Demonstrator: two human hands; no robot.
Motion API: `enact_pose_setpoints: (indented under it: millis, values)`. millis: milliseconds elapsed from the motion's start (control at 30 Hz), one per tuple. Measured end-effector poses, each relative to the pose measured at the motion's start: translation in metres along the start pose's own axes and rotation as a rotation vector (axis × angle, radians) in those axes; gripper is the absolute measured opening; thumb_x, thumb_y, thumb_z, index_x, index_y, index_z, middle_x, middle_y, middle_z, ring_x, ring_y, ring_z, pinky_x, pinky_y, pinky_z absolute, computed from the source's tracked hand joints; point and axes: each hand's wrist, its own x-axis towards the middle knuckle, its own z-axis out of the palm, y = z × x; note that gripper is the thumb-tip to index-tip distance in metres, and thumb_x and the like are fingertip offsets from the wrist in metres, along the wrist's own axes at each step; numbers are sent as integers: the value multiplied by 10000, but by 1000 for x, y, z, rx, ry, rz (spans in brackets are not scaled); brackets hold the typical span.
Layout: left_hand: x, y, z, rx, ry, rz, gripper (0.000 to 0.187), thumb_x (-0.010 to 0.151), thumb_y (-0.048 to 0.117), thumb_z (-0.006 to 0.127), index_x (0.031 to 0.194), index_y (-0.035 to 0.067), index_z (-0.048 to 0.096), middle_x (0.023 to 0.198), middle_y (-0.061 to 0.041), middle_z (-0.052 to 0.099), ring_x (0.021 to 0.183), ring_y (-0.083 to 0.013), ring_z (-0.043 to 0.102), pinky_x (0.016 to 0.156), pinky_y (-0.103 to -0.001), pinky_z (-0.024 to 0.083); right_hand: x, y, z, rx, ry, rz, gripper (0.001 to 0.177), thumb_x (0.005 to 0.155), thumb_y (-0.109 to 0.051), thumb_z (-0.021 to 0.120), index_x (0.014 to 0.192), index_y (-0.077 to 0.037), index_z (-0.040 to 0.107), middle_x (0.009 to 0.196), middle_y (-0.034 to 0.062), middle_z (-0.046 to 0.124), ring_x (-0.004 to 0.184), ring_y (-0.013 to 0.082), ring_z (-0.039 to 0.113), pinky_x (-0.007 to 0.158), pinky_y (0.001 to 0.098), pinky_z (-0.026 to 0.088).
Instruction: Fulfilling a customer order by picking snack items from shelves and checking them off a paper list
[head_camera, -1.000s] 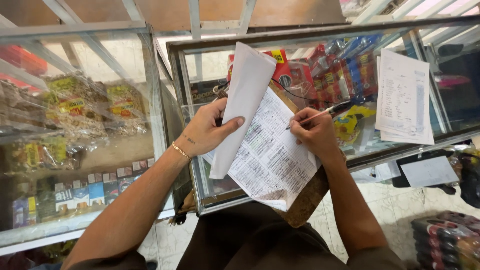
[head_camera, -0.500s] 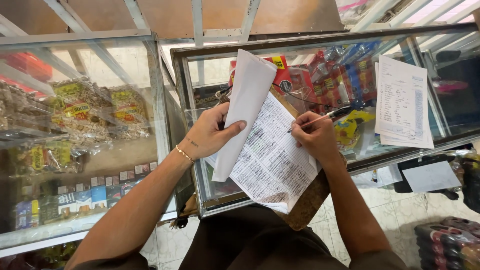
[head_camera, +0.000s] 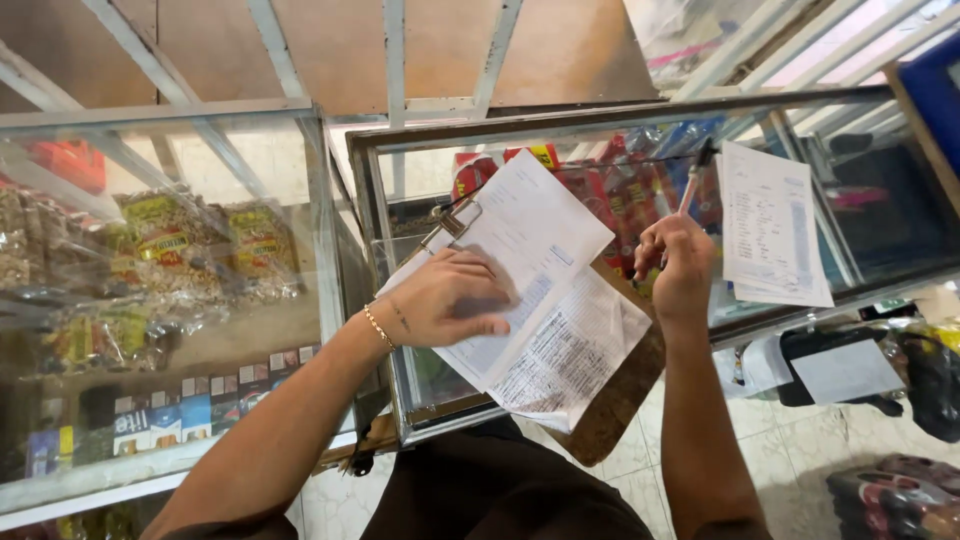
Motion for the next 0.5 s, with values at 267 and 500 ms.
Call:
enact_pose_setpoints:
  millis: [267,500]
  values:
    - [-5,-65,20,320,595,-191,171,869,306,736,997,204,686,954,-31,676,948,-304,659,832,-434,513,16,-41,51,-26,-23,68,367,1078,-214,446,745,-71,506,522,63,395,324,175,426,334,260,323]
    - [-3,-74,31,417,488,-545,518,819,386,734,1249,163,552,1143,-86,601,1105,-324,613,932,-445,497,30,-114,88,-106,-80,-104,653,1077,-602,379,797,-68,631,666,121,615,581,207,647,531,289,507]
